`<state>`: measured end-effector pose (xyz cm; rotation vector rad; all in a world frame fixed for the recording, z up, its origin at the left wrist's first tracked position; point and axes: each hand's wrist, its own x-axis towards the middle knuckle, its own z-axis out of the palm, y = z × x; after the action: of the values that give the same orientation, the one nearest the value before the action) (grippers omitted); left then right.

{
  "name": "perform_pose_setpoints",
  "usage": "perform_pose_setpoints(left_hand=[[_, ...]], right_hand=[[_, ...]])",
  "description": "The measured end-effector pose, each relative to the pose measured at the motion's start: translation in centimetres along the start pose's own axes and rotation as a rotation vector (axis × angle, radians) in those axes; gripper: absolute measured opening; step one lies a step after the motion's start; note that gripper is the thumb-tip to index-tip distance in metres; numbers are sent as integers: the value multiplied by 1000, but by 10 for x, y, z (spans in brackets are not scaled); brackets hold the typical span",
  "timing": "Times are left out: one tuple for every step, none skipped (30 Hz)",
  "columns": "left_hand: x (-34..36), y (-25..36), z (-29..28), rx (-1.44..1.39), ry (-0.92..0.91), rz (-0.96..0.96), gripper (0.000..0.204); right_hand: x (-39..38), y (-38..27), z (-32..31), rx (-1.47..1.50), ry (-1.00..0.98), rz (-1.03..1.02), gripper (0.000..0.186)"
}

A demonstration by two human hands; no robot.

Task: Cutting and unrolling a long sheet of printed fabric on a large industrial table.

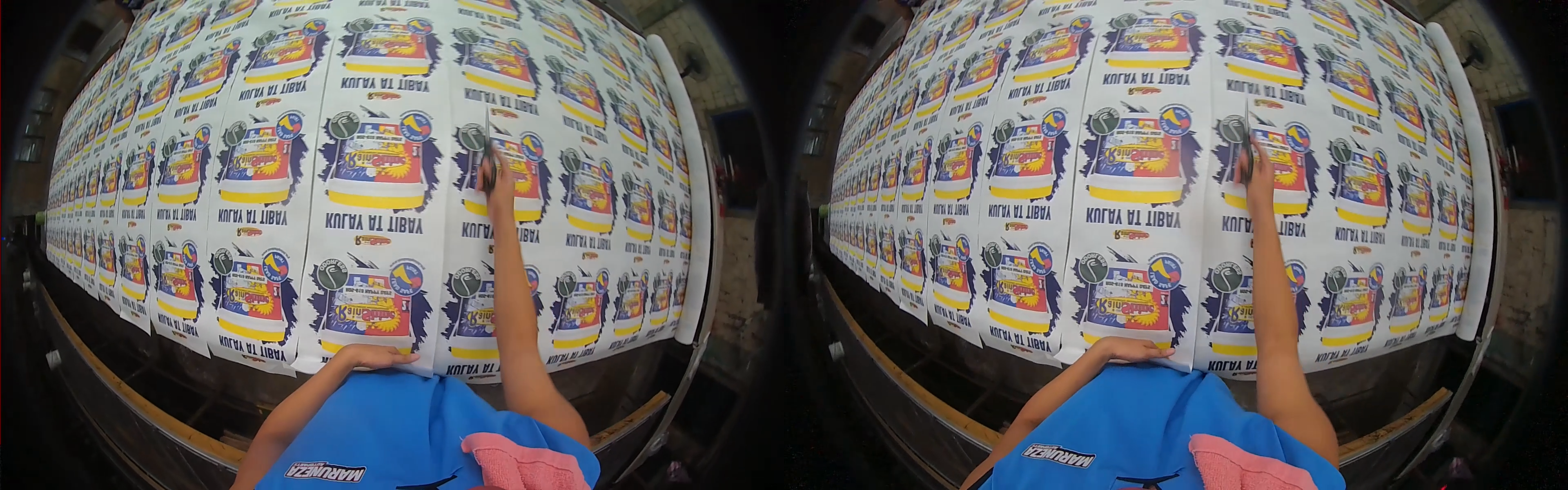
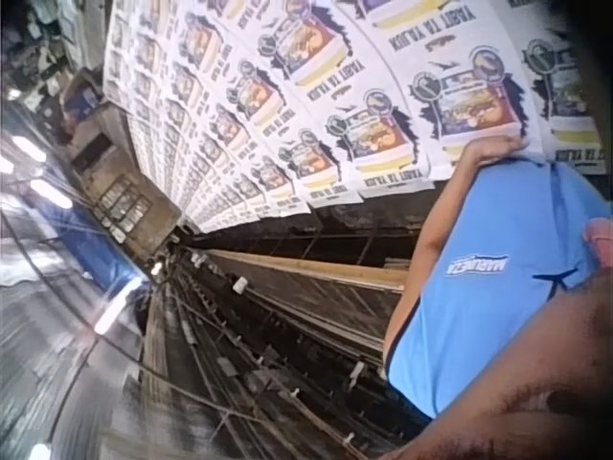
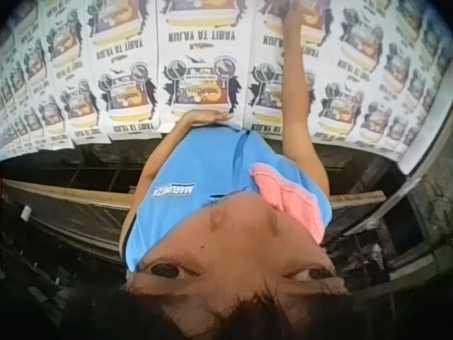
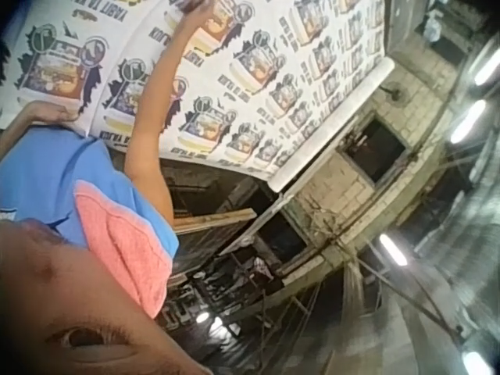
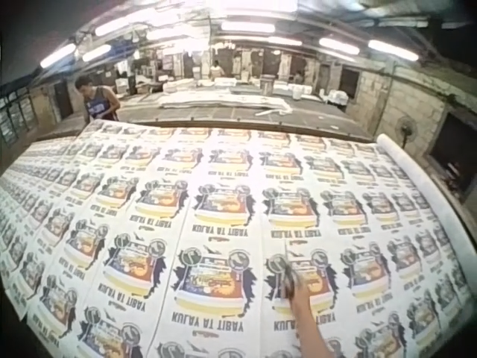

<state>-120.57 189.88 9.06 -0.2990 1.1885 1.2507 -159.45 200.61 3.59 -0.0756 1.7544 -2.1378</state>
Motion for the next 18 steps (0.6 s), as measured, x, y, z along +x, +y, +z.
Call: perform_pose_setpoints(left_hand=[[2, 6, 2, 33, -61, 115, 67], [0, 1, 6, 30, -100, 216, 66], [-2, 3, 12, 56, -109, 210, 66], [-7, 7, 19, 193, -16, 209, 61], [-9, 11, 24, 339, 71, 213, 56], [-6, 7, 29, 378, 52, 209, 56], [1, 1, 33, 370, 132, 290, 51], [8, -1, 38, 361, 204, 370, 46], [1, 2, 48, 311, 276, 339, 40], [6, 3, 56, 364, 237, 338, 40], [10, -4, 67, 274, 373, 399, 37], [15, -13, 76, 178, 509, 461, 34], [22, -17, 86, 182, 564, 469, 33], [26, -22, 93, 220, 539, 467, 33], [24, -24, 104, 456, 677, 575, 34], [22, -24, 116, 691, 811, 686, 35], [21, -25, 130, 592, 900, 705, 37], [22, -32, 133, 612, 1040, 740, 45]], right_hand=[[-36, 16, -45, -16, 84, -35, 43], [-81, 15, -62, -126, 78, 38, 44], [-121, 11, -89, -164, 165, 66, 44], [-158, 5, -117, -198, 259, 95, 44], [-194, -2, -148, -109, 356, 90, 46], [-224, -6, -180, -15, 449, 81, 48], [-256, -6, -222, -3, 591, 3, 47], [-287, -5, -257, 10, 737, -75, 46], [-313, -12, -269, 112, 857, -109, 44], [-341, -13, -295, 133, 972, -169, 44], [-363, -15, -307, 171, 1050, -205, 44], [-385, -16, -316, 207, 1124, -240, 44], [-408, -12, -328, 195, 1161, -269, 44], [-432, -6, -336, 170, 1174, -267, 45], [-452, 1, -335, 121, 1155, -263, 48], [-470, 9, -333, 71, 1131, -259, 51], [-488, 18, -329, 100, 1095, -224, 56], [-504, 27, -325, 96, 1035, -185, 56]])
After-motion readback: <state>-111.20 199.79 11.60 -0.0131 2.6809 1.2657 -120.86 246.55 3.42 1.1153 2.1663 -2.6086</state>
